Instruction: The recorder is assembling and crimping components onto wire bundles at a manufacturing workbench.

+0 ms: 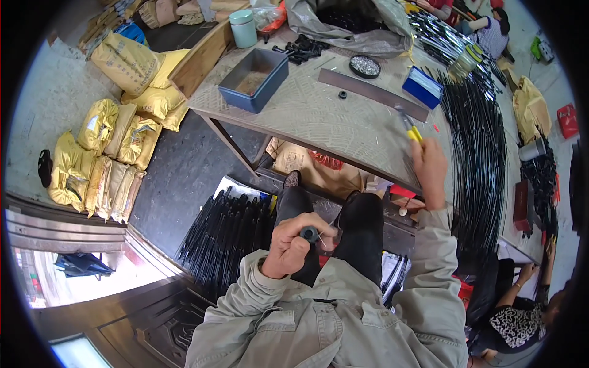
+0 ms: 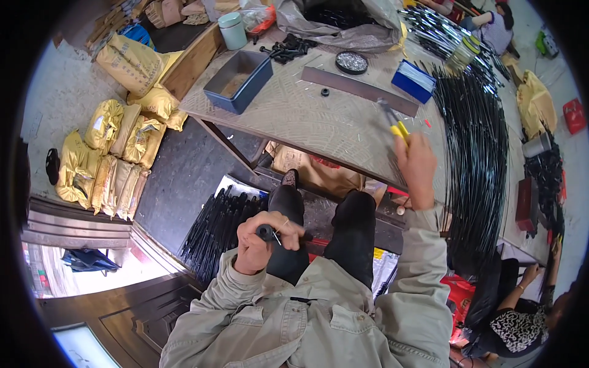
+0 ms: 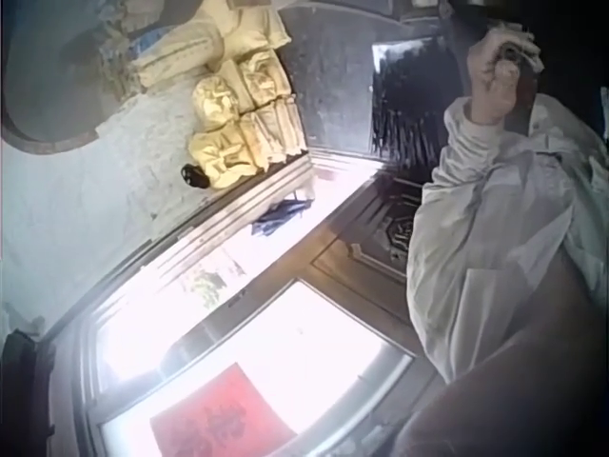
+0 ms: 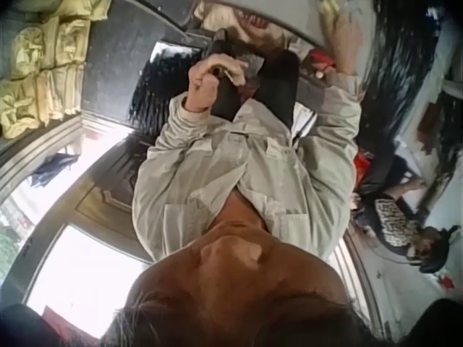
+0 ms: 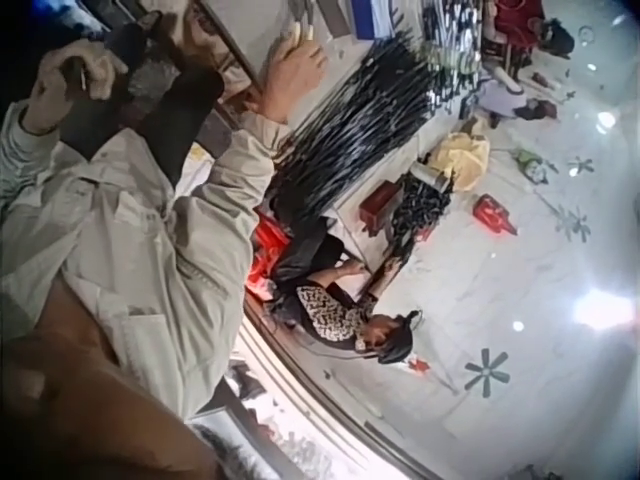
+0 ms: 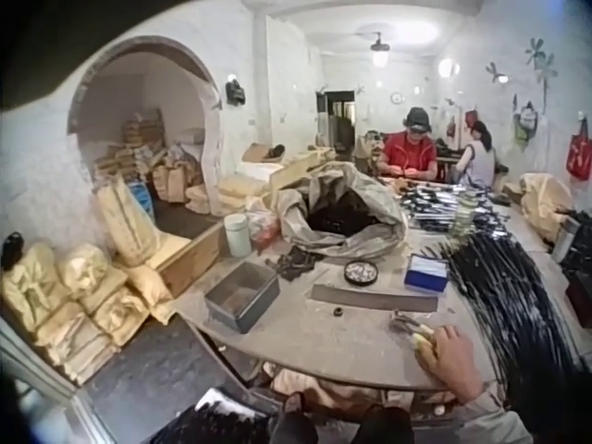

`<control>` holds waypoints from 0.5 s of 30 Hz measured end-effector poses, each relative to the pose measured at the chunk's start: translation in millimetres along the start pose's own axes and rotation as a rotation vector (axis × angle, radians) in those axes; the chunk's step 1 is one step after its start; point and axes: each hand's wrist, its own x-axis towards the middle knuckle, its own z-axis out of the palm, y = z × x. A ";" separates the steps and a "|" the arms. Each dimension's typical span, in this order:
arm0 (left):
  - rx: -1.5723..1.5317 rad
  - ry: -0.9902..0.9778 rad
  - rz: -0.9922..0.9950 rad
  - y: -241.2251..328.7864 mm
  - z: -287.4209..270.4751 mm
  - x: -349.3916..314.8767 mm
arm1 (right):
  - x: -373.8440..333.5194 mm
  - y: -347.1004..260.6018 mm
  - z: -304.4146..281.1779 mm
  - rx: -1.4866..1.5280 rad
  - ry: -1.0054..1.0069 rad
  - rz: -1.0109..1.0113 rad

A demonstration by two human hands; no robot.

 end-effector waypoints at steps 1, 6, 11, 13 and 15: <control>-0.013 0.041 -0.070 -1.1 1.4 -3.0 | -6.1 -0.8 -8.1 0.294 -0.022 0.225; 0.078 0.011 -0.144 -0.9 -2.3 -6.7 | -56.2 -86.2 -62.7 0.925 -0.361 0.069; 0.081 0.004 -0.177 0.9 2.8 -7.9 | -52.0 -114.1 -103.6 0.103 -0.138 -0.521; 0.110 0.032 -0.183 -1.3 4.6 -9.0 | -50.1 -111.5 -106.5 -0.401 0.117 -0.802; 0.122 0.043 -0.183 -1.8 7.8 -10.1 | -48.2 -109.0 -109.2 -0.479 0.155 -0.844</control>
